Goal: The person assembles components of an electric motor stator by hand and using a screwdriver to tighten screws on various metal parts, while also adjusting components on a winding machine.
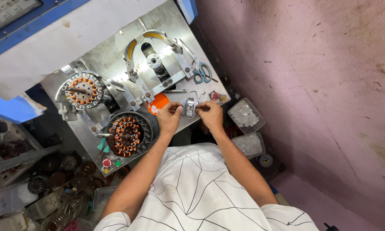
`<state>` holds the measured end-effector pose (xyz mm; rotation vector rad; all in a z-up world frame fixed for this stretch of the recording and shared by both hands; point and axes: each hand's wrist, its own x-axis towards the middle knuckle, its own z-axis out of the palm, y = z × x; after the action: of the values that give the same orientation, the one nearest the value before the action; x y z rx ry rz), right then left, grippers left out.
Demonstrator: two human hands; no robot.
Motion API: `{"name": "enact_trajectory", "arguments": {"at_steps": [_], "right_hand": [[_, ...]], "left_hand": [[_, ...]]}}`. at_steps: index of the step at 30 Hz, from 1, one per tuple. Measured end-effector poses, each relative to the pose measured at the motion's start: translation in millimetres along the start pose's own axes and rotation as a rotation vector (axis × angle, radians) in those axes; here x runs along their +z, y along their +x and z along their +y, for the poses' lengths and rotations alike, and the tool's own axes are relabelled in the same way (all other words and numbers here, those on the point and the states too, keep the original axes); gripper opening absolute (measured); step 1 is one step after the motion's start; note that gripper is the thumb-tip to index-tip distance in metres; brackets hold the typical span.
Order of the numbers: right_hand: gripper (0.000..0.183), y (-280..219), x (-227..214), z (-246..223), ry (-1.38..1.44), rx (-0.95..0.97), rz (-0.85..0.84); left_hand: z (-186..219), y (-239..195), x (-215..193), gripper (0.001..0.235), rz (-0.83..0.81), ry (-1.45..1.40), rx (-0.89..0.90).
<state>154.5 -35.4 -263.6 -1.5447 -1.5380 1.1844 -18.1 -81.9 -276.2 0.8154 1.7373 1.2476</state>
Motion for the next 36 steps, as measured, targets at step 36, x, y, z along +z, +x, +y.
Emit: {"name": "enact_trajectory", "arguments": {"at_steps": [36], "right_hand": [[0.021,31,12,3,-0.105,0.137,-0.075]], "left_hand": [[-21,13,18,0.038,-0.012,0.070,-0.014]]}}
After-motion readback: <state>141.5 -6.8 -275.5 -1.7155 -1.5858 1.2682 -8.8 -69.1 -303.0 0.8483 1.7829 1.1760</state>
